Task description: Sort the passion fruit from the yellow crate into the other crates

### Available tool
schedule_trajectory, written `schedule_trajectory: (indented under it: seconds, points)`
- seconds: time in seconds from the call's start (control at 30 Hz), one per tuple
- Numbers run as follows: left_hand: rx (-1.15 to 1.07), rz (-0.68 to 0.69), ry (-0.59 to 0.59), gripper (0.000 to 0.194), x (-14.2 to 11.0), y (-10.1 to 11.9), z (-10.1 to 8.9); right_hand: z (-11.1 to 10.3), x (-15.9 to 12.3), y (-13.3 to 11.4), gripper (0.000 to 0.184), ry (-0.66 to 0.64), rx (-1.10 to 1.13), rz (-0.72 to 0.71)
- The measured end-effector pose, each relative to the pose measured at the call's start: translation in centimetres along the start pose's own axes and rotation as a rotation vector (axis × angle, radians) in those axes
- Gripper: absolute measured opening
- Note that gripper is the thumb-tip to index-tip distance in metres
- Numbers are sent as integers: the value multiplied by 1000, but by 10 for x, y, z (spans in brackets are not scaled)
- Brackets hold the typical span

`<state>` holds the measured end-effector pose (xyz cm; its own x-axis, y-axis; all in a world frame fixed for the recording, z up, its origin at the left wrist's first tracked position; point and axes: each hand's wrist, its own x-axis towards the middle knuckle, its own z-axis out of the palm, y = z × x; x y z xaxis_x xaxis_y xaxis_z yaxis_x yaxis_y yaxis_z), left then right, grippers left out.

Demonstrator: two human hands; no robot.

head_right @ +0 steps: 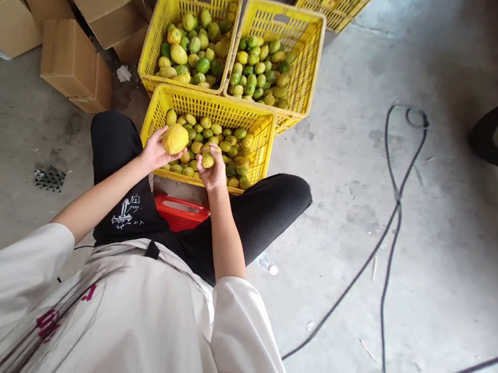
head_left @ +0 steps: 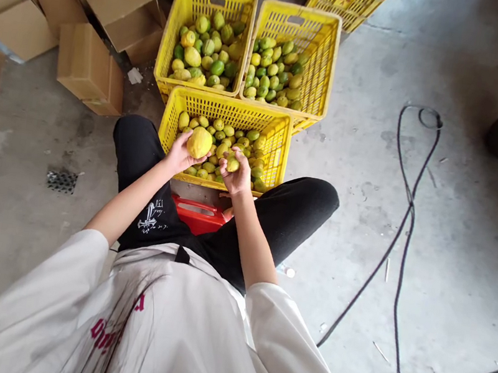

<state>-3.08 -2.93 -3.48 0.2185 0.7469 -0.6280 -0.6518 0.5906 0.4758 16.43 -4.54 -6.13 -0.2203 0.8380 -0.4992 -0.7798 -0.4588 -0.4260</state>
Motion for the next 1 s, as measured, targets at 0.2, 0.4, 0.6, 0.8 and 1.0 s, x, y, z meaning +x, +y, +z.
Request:
schedule_trajectory:
  seconds: [0.2, 0.4, 0.6, 0.8, 1.0]
  points:
    - [75, 4, 30, 31, 2, -8, 1, 8, -4, -1, 33, 1, -151, -11]
    - [86, 0, -4, 32, 1, -7, 5, 8, -4, 7, 30, -12, -166, 22]
    - [-1, 22, -13, 41, -2, -3, 6, 2, -1, 3, 18, 4, -28, -4]
    - [-3, 91, 35, 32, -4, -1, 10, 4, 0, -1, 21, 47, -64, -69]
    - [19, 129, 106, 34, -2, -5, 9, 7, -2, 6, 24, 104, -112, -26]
